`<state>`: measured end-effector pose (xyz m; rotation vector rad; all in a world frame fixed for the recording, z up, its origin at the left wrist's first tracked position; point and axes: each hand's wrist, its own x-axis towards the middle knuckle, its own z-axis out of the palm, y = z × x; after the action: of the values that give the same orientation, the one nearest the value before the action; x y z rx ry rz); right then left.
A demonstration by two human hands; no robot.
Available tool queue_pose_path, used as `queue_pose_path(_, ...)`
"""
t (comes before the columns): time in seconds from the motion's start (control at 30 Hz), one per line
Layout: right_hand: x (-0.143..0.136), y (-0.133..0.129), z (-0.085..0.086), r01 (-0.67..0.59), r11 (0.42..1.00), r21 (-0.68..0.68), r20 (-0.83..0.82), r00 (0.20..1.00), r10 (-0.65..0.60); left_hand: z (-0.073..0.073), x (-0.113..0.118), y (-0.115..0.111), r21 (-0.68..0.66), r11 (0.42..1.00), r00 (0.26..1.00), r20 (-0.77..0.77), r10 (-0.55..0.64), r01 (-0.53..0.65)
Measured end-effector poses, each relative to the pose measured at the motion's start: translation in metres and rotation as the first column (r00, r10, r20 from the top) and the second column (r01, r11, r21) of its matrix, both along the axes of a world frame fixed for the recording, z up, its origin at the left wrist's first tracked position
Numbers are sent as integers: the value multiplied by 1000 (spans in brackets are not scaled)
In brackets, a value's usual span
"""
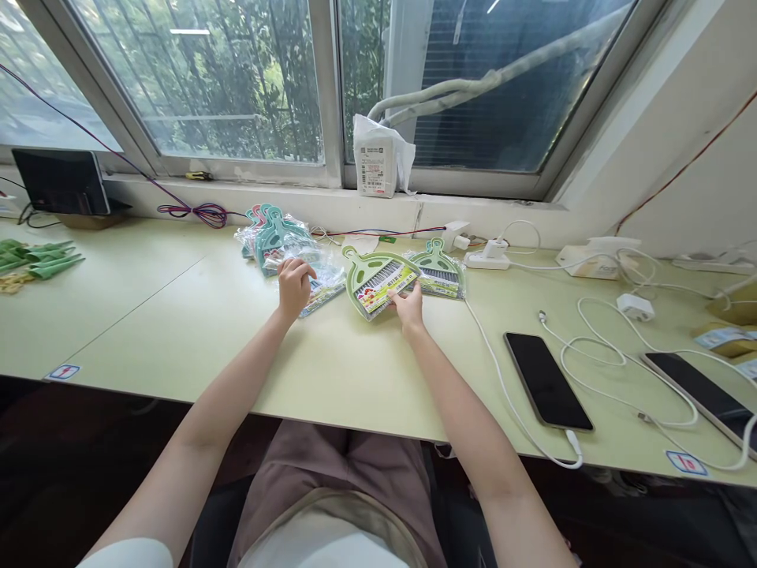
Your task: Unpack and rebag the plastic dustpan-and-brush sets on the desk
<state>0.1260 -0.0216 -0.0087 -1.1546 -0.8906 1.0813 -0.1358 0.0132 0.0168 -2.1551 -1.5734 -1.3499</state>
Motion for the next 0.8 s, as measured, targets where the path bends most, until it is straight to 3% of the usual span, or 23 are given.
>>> queue_pose_path(0.2, 0, 0, 1, -41, 993, -107, -2, 999, 41, 3, 2, 0, -129, 983, 992, -22, 127, -129)
queue_pose_path(0.4, 2, -1, 3, -79, 977, -198, -39, 997, 72, -10, 10, 4, -177, 982, 982, -186, 34, -67)
queue_pose_path(0.57, 6, 1, 3, -121, 977, -177, -48, 992, 114, -16, 8, 4, -183, 976, 941, -334, 50, -117)
queue_pose_path(0.8, 4, 2, 3, -218, 966, -139, -64, 975, 211, -16, 10, 6, -261, 952, 936, -346, 60, -157)
